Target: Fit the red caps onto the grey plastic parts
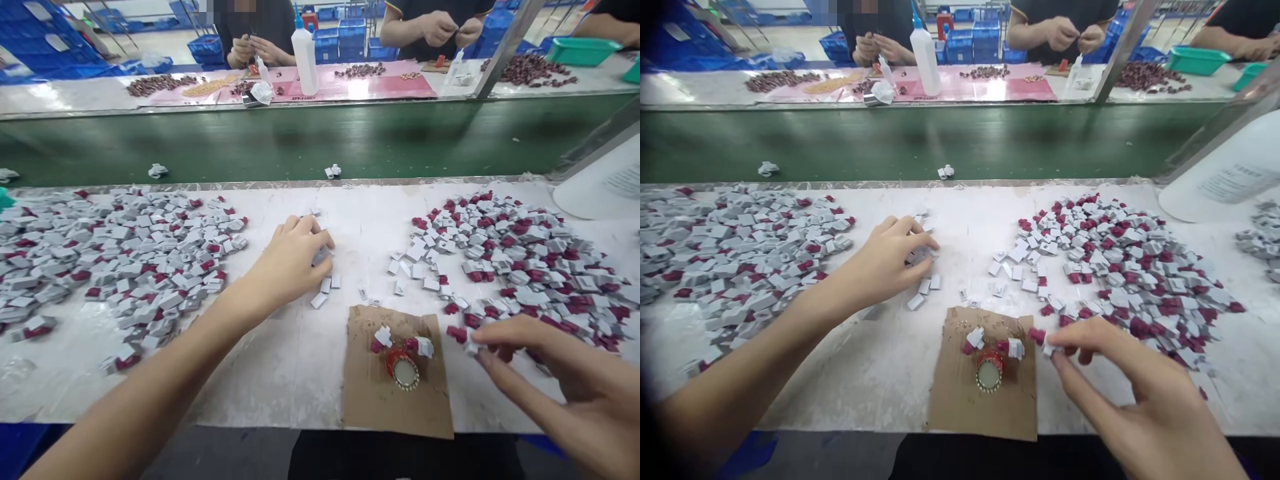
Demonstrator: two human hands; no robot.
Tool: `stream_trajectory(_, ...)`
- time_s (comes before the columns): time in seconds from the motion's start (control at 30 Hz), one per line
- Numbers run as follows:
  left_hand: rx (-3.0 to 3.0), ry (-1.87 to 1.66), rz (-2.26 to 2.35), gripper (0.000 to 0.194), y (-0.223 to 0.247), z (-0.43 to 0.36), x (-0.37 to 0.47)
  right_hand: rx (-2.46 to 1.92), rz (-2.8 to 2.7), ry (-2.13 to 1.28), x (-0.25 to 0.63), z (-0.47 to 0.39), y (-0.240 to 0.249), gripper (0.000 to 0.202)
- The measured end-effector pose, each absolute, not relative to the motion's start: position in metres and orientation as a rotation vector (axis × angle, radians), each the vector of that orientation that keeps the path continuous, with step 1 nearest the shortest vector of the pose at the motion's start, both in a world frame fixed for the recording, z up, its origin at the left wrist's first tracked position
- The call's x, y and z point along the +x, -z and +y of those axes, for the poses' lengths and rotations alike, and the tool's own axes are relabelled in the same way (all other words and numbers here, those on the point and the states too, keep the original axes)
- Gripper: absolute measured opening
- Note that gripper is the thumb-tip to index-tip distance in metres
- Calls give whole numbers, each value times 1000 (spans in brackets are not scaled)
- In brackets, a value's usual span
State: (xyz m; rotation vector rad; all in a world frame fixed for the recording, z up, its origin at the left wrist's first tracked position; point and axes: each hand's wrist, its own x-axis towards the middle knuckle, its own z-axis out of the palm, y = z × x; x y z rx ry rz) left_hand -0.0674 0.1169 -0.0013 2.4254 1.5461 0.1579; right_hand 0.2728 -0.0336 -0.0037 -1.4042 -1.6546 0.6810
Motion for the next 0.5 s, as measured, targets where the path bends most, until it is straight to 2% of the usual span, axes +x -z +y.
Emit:
stream_trajectory(0.27, 2349, -241, 1532, 11, -7, 129, -58, -1298, -1762, -740, 223, -65, 4, 18)
stream_trajectory(0.37, 2206, -450, 1467, 7, -13, 102, -47, -1289, -1749, -766, 217, -68, 8, 18)
stream_trajectory(0.5, 2024, -561, 1338, 2, -5, 52, -36, -1288, -1743, -766, 217, -71, 9, 17)
